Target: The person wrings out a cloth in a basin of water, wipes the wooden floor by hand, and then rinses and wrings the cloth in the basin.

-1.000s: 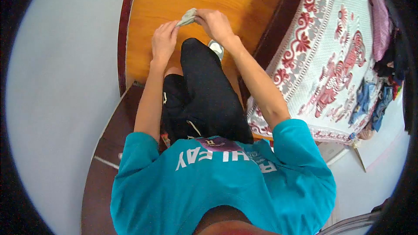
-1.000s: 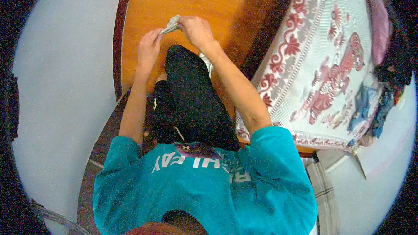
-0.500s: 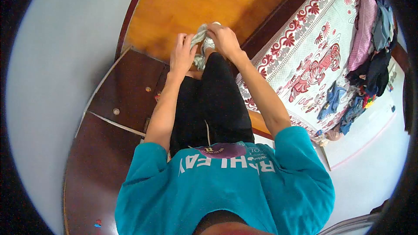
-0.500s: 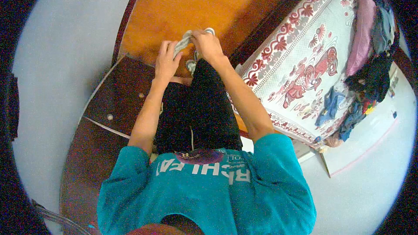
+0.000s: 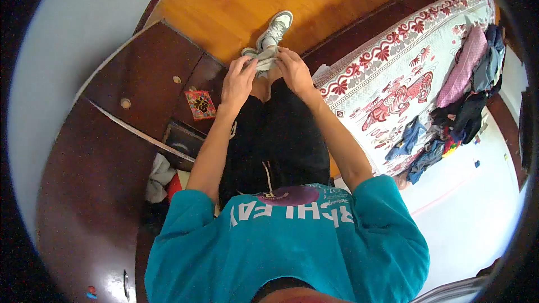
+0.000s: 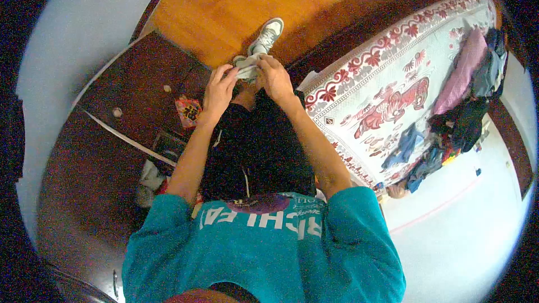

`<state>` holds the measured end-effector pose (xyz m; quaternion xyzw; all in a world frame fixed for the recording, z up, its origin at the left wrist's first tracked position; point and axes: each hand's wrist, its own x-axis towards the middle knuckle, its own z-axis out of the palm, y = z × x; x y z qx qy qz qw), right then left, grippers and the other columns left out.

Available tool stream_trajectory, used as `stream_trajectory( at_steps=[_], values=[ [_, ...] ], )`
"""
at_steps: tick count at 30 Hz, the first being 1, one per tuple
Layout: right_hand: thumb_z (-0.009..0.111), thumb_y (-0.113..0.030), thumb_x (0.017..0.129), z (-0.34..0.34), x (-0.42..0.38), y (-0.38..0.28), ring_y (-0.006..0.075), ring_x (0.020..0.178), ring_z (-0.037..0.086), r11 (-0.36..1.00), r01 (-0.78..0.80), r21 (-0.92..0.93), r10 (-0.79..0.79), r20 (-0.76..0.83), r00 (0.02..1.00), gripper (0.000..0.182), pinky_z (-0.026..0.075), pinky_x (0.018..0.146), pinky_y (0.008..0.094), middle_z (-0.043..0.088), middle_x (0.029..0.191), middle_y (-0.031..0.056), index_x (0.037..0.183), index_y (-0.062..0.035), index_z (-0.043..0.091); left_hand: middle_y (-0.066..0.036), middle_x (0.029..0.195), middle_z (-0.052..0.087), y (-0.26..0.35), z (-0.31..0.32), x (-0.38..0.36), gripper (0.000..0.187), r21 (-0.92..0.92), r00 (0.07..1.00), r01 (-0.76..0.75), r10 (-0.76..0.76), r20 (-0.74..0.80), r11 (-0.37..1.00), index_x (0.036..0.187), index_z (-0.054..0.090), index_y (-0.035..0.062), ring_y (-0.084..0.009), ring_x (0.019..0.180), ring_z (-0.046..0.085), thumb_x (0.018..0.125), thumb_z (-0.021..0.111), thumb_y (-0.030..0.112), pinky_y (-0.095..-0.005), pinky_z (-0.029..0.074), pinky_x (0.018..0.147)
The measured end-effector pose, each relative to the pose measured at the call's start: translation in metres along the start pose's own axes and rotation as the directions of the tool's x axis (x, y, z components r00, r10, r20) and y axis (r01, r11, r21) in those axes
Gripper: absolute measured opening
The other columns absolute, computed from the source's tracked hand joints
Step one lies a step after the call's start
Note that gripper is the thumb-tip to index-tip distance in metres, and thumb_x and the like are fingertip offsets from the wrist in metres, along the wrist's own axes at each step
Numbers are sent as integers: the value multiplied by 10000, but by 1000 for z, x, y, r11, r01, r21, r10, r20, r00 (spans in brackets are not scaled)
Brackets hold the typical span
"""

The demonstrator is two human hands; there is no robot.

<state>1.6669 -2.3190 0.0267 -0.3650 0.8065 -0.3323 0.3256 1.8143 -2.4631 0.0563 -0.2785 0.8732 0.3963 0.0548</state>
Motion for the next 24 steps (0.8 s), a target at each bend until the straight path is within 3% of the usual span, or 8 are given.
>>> stream_trajectory(
  at_steps=[6,7,12,15,18,20,24],
  values=[
    [643,-90,910,13,-14,-14,414,1104,616,1000,-21,10,21,52,998,203,512,935,439,651,1213,210,1079,22,643,-141,1239,658,-17,10,-33,310,10,998,8,-7,-61,1000,1237,647,7,-330,1159,597,938,596,66,-401,500,977],
    [643,-90,910,14,-17,-14,414,1104,616,1000,-17,5,16,72,997,203,512,935,439,651,1213,210,1079,22,643,-129,1282,651,-19,15,-39,313,40,997,11,-8,-80,999,1244,645,13,-294,1191,609,943,574,58,-390,529,959],
    [647,-94,917,21,-31,-10,419,1094,621,997,-77,8,75,121,990,189,522,911,438,655,1202,214,1067,21,650,-133,1308,645,-20,31,-63,355,-25,993,86,-88,-82,996,1303,616,28,-300,1218,615,953,560,53,-387,537,975],
    [648,-97,920,22,-32,-1,425,1094,622,1000,17,-6,-16,110,994,185,521,915,446,648,1216,214,1060,23,656,-127,1315,644,-16,42,-62,356,-32,981,167,-169,-92,985,1303,618,26,-298,1248,596,951,571,49,-386,533,984],
    [651,-95,919,19,-26,4,427,1100,620,1000,16,-25,-11,205,979,189,518,926,445,641,1230,215,1071,16,664,-124,1339,630,-11,52,-76,365,-67,967,224,-230,-108,972,1321,610,29,-292,1279,573,958,570,50,-394,523,1005],
    [650,-84,915,23,-16,14,419,1107,616,999,36,-29,-28,244,969,203,515,937,438,630,1250,212,1091,15,667,-188,1330,621,-12,61,-73,377,-109,958,209,-226,-177,972,1342,580,-7,-345,1276,569,970,532,39,-408,471,1061],
    [648,-72,887,33,-5,26,412,1146,593,990,140,16,-138,286,948,244,502,968,442,614,1273,201,1116,12,661,-191,1402,567,-15,76,-75,416,-112,935,275,-293,-199,955,1383,536,-18,-344,1325,526,969,503,9,-408,441,1095]
  ],
)
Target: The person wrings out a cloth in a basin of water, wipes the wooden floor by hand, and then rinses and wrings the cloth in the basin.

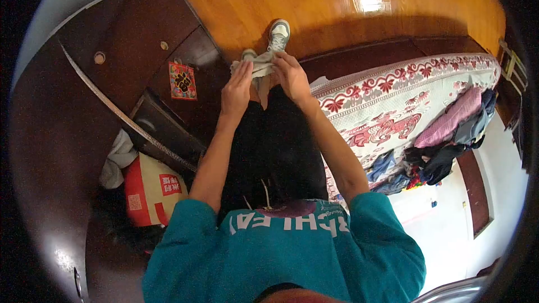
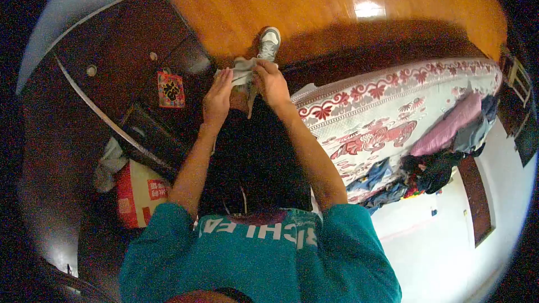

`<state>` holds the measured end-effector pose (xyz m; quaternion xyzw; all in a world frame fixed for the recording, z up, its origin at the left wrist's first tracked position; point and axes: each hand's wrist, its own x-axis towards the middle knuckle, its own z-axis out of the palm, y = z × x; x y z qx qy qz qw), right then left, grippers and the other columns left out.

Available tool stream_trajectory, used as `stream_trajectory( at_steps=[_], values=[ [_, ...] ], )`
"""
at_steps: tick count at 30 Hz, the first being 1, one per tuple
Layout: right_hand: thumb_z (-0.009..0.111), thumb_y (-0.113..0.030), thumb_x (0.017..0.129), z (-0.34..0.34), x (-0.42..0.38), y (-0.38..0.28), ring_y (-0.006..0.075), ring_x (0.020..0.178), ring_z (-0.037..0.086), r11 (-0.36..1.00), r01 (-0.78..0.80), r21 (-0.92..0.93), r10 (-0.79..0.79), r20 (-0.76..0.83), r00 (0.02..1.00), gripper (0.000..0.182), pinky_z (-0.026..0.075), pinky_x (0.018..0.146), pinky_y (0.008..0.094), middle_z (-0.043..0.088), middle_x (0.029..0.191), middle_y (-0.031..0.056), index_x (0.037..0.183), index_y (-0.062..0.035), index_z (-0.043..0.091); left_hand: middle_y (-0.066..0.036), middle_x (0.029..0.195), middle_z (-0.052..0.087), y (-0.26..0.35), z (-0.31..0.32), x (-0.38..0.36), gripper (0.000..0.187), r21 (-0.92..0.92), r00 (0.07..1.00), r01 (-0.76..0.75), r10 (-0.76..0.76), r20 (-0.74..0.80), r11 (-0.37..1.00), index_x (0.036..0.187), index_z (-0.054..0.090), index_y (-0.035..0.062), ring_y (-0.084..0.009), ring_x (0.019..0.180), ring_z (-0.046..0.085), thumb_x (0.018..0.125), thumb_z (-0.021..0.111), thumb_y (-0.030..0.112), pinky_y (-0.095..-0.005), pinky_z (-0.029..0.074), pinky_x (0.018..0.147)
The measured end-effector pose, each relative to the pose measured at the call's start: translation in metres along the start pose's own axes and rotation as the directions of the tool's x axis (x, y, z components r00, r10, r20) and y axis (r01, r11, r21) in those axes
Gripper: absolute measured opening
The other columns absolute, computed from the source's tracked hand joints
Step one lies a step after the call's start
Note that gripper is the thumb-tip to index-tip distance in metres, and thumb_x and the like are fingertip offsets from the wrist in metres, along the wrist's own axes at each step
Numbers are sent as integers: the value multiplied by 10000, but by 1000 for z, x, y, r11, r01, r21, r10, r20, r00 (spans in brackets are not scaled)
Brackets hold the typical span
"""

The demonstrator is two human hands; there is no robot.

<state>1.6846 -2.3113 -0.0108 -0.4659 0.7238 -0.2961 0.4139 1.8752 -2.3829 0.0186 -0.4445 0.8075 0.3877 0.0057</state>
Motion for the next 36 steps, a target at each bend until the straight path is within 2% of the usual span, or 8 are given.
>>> stream_trajectory(
  at_steps=[11,17,22,24,28,31,33,36],
  values=[
    [645,-45,889,28,40,30,431,1133,595,991,133,-17,-130,109,985,236,507,952,450,617,1252,209,1115,21,655,-199,1346,600,-53,40,8,393,-67,991,52,-59,-120,996,1376,542,-10,-321,1256,583,985,527,27,-401,526,1003],
    [619,-84,922,60,69,61,447,1047,607,985,152,-87,-138,154,978,236,517,859,473,646,1146,231,1130,27,632,-194,1317,618,-97,67,26,393,-112,987,110,-121,-103,988,1373,552,15,-306,1228,604,982,537,37,-405,533,976],
    [596,-75,930,117,117,116,445,1054,607,967,97,-237,-54,185,981,226,521,877,473,634,1193,219,1137,8,631,-198,1335,605,-149,97,65,393,-67,979,115,-125,-164,991,1367,553,4,-311,1270,571,976,520,6,-413,511,1012],
    [591,-63,923,140,148,136,430,1104,599,933,292,-210,-269,133,954,229,520,913,466,620,1238,213,1139,5,625,-187,1381,576,-175,113,82,402,-49,958,85,-95,-272,995,1365,557,-1,-320,1315,531,969,495,-31,-417,475,1060],
    [598,-48,906,185,204,158,406,1210,559,887,386,-255,-376,88,922,242,489,1002,445,596,1298,209,1140,7,630,-178,1399,567,-244,154,117,416,17,928,39,-30,-372,999,1372,554,2,-323,1337,512,972,456,-61,-419,443,1096],
    [599,-62,904,228,232,211,393,1315,485,853,377,-360,-333,180,926,300,432,1076,445,535,1396,207,1200,-22,626,-234,1509,432,-292,205,137,533,-16,955,42,-44,-295,999,1423,488,-5,-382,1421,390,895,508,-73,-442,327,1183],
    [600,-68,904,256,230,253,398,1363,441,806,392,-443,-302,262,917,345,404,1105,459,489,1451,217,1247,-33,615,-255,1554,346,-312,250,140,549,33,969,243,-241,-61,969,1450,442,-19,-406,1478,263,906,515,-25,-468,243,1220],
    [601,-81,908,282,225,287,431,1434,331,818,372,-438,-250,310,917,466,340,1146,504,371,1536,248,1371,-60,550,-244,1592,275,-336,286,154,568,64,968,220,-210,-138,973,1476,385,-35,-412,1504,176,929,517,40,-475,183,1238]
  ],
)
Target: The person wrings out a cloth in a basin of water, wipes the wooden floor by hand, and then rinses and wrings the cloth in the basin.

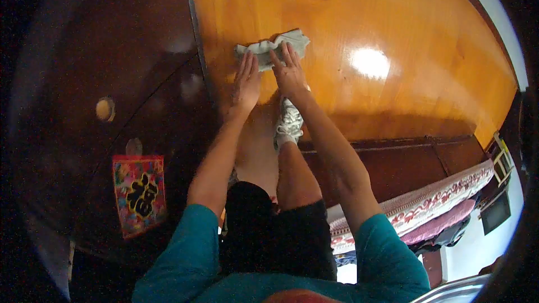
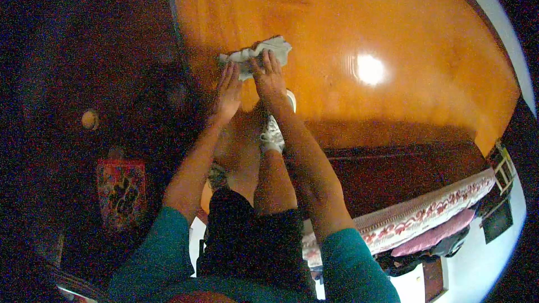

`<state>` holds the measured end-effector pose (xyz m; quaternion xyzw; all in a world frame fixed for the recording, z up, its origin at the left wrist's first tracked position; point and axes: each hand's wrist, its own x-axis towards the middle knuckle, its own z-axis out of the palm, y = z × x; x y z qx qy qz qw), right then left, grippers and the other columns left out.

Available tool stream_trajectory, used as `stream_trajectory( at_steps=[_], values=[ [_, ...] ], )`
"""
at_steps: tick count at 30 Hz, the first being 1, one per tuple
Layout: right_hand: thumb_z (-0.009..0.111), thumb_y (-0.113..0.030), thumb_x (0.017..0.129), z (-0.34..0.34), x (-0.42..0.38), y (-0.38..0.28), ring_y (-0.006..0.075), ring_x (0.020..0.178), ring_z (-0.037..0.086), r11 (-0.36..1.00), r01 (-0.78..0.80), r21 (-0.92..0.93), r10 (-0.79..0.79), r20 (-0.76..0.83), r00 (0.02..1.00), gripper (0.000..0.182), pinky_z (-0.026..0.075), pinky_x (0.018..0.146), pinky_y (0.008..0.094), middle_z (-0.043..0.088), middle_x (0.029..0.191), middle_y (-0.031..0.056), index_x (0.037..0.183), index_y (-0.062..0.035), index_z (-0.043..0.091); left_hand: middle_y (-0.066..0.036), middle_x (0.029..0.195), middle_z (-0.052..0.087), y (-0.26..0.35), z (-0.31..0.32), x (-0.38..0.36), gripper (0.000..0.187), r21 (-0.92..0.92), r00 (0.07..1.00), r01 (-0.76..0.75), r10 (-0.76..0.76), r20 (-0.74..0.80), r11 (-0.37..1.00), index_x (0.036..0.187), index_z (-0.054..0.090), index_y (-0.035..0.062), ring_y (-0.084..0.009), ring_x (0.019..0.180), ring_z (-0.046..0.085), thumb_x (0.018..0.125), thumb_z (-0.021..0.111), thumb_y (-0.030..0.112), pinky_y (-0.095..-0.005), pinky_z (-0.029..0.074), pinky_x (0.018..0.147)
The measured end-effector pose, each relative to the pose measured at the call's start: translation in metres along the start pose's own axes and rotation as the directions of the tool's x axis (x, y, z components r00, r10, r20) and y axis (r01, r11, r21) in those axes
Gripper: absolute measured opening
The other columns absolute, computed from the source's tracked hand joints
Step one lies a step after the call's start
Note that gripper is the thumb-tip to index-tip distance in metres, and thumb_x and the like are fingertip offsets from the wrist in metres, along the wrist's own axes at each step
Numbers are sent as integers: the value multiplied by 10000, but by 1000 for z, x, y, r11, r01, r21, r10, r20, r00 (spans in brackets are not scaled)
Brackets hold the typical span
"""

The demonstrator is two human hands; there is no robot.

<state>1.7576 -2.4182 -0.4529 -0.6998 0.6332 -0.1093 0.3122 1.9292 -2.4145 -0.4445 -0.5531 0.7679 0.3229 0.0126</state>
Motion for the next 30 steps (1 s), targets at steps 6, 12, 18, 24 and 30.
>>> stream_trajectory(
  at_steps=[6,12,18,24,30],
  values=[
    [574,-127,899,21,31,-2,448,1496,194,998,30,-57,-33,-45,998,578,234,1189,572,222,1605,254,1462,-170,453,-181,1600,295,-30,15,52,555,116,968,-23,51,-247,993,1471,392,-19,-365,1492,249,969,542,162,-533,206,1213],
    [642,-173,900,1,143,-5,458,1492,183,982,141,-130,-155,-105,982,589,267,1165,578,173,1616,261,1462,-245,483,-303,1565,264,-80,-15,134,633,322,930,-19,134,-342,946,1484,294,-46,-495,1474,201,967,556,209,-611,200,1199],
    [618,-259,951,0,180,5,456,1485,195,977,178,-119,-197,-180,964,533,251,1169,577,173,1616,254,1466,-258,484,-249,1595,238,-76,-37,177,613,280,882,43,95,-461,959,1506,313,-15,-441,1489,197,966,539,167,-569,182,1207],
    [679,-216,872,9,36,29,456,1494,190,999,-33,25,36,-128,991,644,243,1180,574,168,1636,216,1477,-300,476,-213,1589,297,-21,33,84,540,148,950,-107,145,-277,983,1485,373,30,-425,1474,264,964,479,126,-557,222,1202],
    [605,-152,910,-9,21,48,449,1501,171,996,-89,-4,88,-106,990,571,250,1179,585,150,1637,221,1452,-308,509,-177,1566,360,2,31,92,516,177,955,-230,257,-151,957,1458,423,45,-395,1454,320,953,497,122,-544,266,1185]
  ],
)
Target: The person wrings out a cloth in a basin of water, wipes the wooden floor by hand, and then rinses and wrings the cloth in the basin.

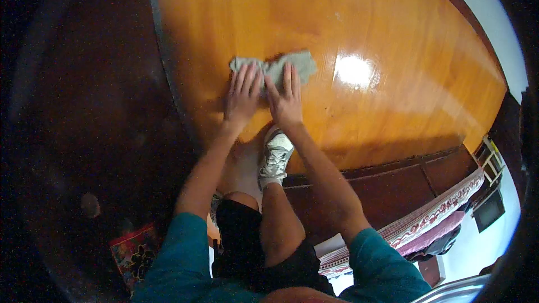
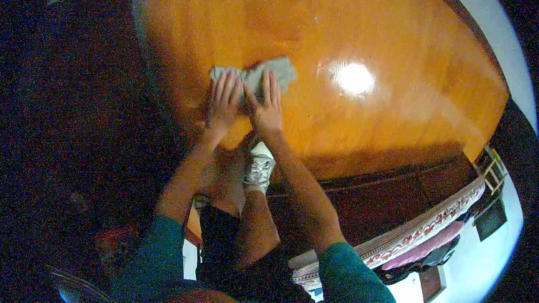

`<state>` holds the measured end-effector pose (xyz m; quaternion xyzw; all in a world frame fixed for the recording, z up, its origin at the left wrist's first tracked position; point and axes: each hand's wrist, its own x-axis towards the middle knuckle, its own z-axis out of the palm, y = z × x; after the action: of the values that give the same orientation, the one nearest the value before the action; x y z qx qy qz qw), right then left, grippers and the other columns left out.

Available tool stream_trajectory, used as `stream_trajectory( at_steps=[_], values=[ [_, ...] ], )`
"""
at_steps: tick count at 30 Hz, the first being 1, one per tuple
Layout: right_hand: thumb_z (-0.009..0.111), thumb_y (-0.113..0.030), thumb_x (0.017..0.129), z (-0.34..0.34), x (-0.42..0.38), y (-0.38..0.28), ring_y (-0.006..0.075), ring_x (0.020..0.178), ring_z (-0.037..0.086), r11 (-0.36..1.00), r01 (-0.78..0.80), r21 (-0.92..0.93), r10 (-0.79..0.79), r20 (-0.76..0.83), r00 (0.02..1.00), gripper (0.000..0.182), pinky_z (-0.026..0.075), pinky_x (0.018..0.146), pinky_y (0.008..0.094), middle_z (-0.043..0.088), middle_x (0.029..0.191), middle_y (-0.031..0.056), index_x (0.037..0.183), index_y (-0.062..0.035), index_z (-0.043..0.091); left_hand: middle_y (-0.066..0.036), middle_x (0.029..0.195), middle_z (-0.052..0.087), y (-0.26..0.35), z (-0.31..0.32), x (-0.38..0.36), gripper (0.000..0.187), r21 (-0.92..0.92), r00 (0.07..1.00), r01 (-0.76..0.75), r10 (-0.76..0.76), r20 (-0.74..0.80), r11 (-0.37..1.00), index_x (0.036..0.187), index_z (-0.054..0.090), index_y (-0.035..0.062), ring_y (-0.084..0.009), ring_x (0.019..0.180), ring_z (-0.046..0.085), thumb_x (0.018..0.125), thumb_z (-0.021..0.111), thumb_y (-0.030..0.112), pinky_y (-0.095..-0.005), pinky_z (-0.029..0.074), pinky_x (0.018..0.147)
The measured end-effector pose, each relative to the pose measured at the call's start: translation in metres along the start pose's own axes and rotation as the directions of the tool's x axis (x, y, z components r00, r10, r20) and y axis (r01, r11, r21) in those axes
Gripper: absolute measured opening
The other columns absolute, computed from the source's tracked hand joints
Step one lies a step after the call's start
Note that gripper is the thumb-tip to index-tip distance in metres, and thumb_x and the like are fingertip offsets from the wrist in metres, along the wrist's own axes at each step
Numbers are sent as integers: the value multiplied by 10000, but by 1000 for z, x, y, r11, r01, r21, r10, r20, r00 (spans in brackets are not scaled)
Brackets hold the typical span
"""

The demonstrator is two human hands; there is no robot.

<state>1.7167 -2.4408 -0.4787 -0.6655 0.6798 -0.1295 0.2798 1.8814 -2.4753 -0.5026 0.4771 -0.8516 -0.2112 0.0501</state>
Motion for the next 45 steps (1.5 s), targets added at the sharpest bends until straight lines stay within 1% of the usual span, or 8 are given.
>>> stream_trajectory(
  at_steps=[4,10,20,25,32,38,42,45],
  values=[
    [529,-246,950,-21,102,25,464,1490,184,994,100,-39,-105,-157,982,488,227,1186,580,166,1628,239,1436,-296,525,-165,1532,417,-22,-13,109,457,125,955,-28,63,-291,992,1392,514,34,-384,1411,389,942,525,110,-540,321,1157],
    [553,-244,933,-49,153,51,498,1464,206,988,116,-104,-139,-254,957,494,234,1201,529,194,1600,296,1426,-245,547,-152,1503,448,-17,-22,179,455,166,926,-26,86,-368,986,1390,526,53,-383,1392,405,942,549,130,-533,329,1149],
    [699,-123,827,-27,-84,39,460,1476,237,999,-44,-30,45,24,999,521,290,1182,518,249,1587,281,1341,-173,630,-114,1555,407,61,19,-24,497,-25,983,-158,160,87,987,1425,492,71,-330,1443,366,945,558,185,-506,288,1181],
    [597,-186,884,-39,-26,64,379,1488,253,999,44,26,-44,-24,999,430,272,1199,509,262,1616,170,1310,-210,648,-117,1554,407,56,5,31,550,-30,980,-195,196,34,980,1443,471,36,-326,1445,353,933,588,208,-503,262,1193],
    [578,-198,931,-80,-7,133,460,1469,246,992,-105,-76,89,-197,976,470,313,1185,466,263,1585,266,1401,-203,575,-137,1557,401,111,34,128,525,-86,942,-323,311,-127,942,1447,484,55,-349,1464,321,928,539,114,-521,235,1203],
    [560,-139,960,-84,-111,158,549,1402,302,931,-358,-78,324,-277,904,479,333,1157,509,292,1492,411,1437,-162,529,-48,1548,433,173,70,127,550,-131,801,-585,595,62,801,1423,525,114,-241,1466,334,876,520,48,-455,236,1224],
    [593,-96,939,-50,-147,107,561,1313,425,898,-421,-125,372,-294,881,524,463,1049,498,381,1430,419,1452,-157,506,-25,1560,417,135,54,90,594,-198,757,-616,642,117,762,1450,499,150,-221,1466,336,868,516,31,-438,235,1228],
    [561,-69,881,-33,-140,72,553,1396,325,912,-411,-6,409,-91,908,622,385,1121,514,307,1497,400,1489,-151,455,-16,1576,394,85,27,45,625,-176,783,-560,587,209,810,1477,468,163,-210,1468,334,870,497,15,-428,244,1226]
  ],
)
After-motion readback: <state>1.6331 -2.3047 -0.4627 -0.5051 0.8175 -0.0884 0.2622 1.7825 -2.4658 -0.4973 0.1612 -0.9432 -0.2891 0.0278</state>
